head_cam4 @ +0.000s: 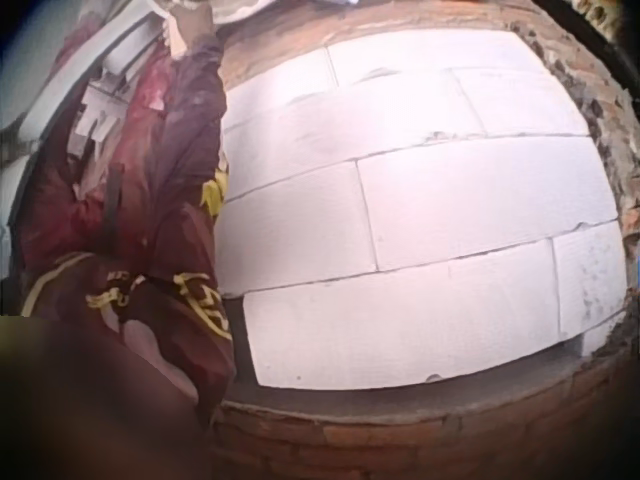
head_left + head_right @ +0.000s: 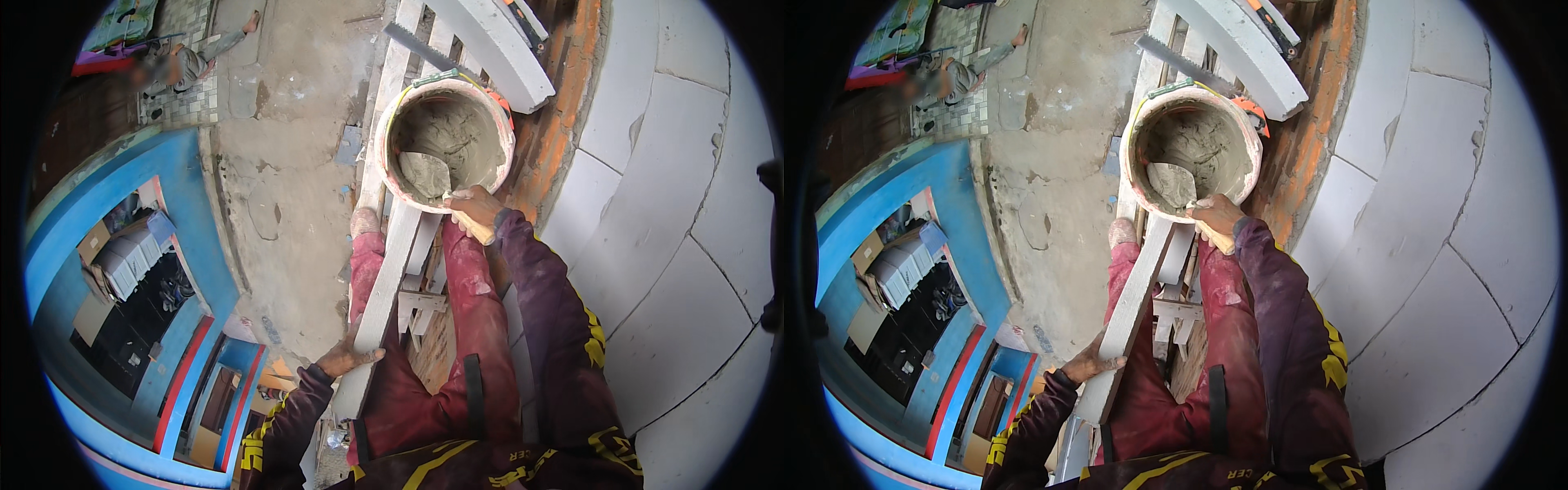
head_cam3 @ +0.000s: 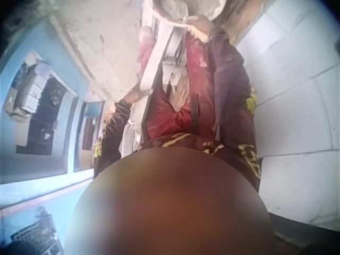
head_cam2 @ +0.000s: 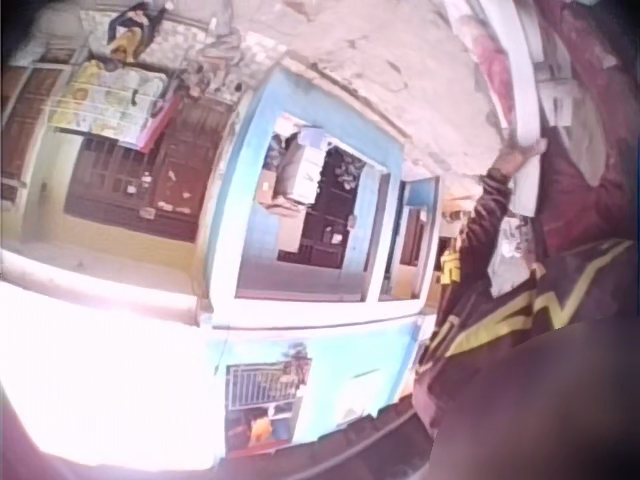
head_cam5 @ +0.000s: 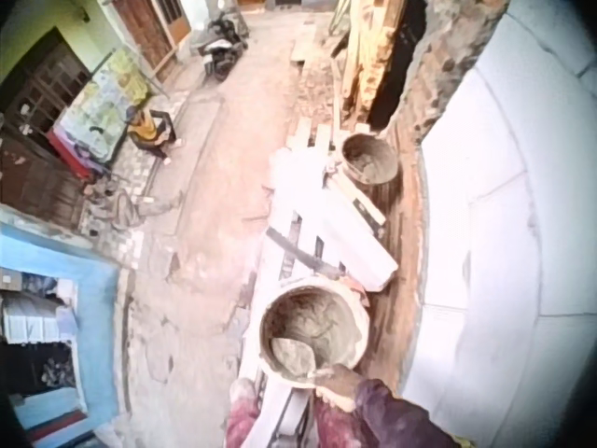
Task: The person measures and cuts a white tile, applies cement to the wall, and places the tile. They use a hammer to adjust the tile and measure the wall with a tape measure.
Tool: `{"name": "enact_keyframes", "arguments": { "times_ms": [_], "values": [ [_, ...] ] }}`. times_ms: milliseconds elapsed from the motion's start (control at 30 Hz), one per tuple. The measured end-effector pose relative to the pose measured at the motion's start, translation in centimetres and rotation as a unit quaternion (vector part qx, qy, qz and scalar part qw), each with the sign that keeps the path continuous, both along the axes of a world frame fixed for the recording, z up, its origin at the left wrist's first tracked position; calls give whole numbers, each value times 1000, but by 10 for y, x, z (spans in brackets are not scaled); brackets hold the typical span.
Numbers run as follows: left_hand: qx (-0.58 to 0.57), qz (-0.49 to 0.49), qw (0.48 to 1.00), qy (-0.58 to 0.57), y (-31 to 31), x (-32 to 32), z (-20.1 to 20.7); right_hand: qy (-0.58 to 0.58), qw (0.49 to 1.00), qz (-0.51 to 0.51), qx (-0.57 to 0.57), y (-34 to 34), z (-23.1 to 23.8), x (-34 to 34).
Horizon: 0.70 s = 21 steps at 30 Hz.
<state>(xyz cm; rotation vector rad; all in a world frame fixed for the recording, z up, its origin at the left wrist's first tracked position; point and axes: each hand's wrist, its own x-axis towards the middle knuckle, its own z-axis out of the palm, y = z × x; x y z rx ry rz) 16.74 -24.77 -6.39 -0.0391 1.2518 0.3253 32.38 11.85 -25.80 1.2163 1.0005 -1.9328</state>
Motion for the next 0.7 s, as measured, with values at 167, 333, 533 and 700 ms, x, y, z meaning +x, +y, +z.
{"name": "enact_keyframes", "arguments": {
  "times_ms": [167,333,533,700],
  "values": [
    [22,-136,984,118,21,13,-99,15,980,-170,-100,-6,13,42],
    [-5,-118,986,121,3,21,-135,44,973,-227,-19,-25,42,78],
    [34,72,994,70,-73,-4,-49,-5,975,-202,93,-70,79,117],
    [13,200,979,31,-147,-11,61,118,964,-140,191,-115,98,121]
  ]
}}
